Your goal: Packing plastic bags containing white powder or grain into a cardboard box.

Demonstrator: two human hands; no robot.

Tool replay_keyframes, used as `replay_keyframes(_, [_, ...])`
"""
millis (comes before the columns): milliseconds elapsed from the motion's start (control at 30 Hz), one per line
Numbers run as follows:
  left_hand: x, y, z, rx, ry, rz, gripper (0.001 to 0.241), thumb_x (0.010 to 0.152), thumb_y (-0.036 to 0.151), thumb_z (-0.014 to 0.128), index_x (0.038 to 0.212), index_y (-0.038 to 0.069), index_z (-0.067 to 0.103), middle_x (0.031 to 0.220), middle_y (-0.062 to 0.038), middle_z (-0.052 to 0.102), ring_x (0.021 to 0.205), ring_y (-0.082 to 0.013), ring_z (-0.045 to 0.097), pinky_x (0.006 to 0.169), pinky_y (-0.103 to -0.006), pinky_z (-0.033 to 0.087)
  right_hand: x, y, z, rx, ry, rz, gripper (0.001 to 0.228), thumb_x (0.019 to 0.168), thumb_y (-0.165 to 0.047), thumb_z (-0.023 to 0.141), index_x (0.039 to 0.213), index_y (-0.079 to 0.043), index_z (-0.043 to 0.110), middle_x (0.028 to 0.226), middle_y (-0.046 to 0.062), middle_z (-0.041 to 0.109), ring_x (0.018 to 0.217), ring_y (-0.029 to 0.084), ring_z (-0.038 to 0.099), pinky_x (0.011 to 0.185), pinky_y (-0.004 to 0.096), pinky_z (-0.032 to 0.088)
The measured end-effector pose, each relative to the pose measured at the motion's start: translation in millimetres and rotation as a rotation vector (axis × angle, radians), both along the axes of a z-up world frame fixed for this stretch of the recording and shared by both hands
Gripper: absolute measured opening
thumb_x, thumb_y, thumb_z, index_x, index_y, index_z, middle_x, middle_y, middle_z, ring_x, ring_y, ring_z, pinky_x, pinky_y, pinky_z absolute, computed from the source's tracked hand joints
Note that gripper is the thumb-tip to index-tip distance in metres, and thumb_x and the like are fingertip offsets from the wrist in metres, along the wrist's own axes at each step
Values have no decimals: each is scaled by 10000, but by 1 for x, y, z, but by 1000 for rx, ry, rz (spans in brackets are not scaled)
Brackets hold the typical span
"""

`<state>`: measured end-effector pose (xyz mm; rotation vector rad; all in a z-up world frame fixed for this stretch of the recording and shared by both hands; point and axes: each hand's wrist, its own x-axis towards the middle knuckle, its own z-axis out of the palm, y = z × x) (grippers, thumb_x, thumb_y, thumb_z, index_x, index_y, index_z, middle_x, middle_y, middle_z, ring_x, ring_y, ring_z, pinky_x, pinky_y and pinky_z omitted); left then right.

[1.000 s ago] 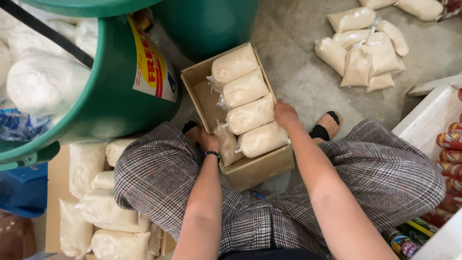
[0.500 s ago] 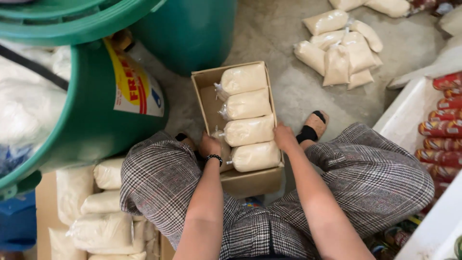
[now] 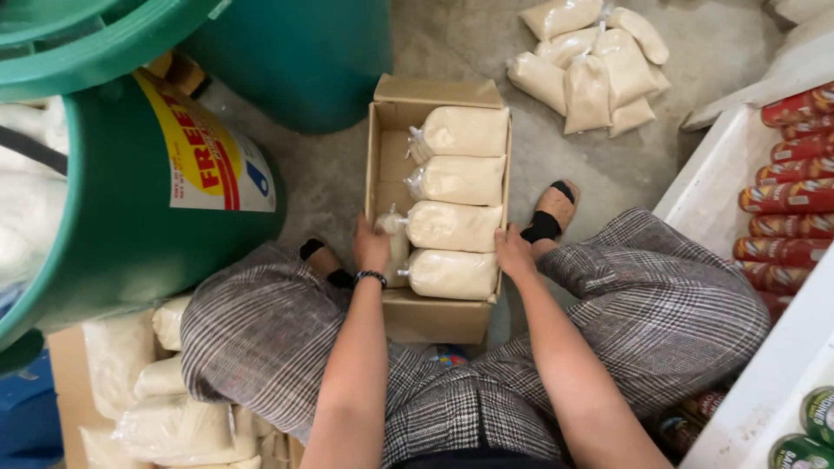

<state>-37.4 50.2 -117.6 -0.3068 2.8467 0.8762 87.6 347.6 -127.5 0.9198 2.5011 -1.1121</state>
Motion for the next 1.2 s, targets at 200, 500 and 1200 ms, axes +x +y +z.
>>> replay_keyframes(200, [56, -48, 3, -8, -146, 189, 422, 942, 321, 661, 1250, 38, 606, 1156, -294, 705, 1091, -482, 667, 928, -548, 545, 3, -2, -11, -48, 31, -45, 506, 1059, -471, 436, 1377, -85, 515, 1258, 343, 621, 1174, 543, 564, 1026, 589, 435])
replay_keyframes(500, [73, -93, -102, -84, -580, 132, 523, 935, 331, 662, 1258, -76, 599, 1211, -298, 648, 1120, -452, 652, 947, -531, 540, 4, -6, 42, -570, -444, -219, 612, 978, -388, 448, 1535, -178, 308, 1375, 193, 590, 1135, 412, 671, 903, 538, 557])
replay_keyframes(1200, [65, -13, 19, -137, -317, 356, 367, 913, 384, 699, 999, 35, 774, 1013, -275, 731, 977, -461, 708, 875, -533, 562, 11, -32, -2, -98, 172, -373, 577, 1055, -500, 381, 1228, -35, 675, 1125, 285, 697, 1088, 481, 646, 969, 522, 478])
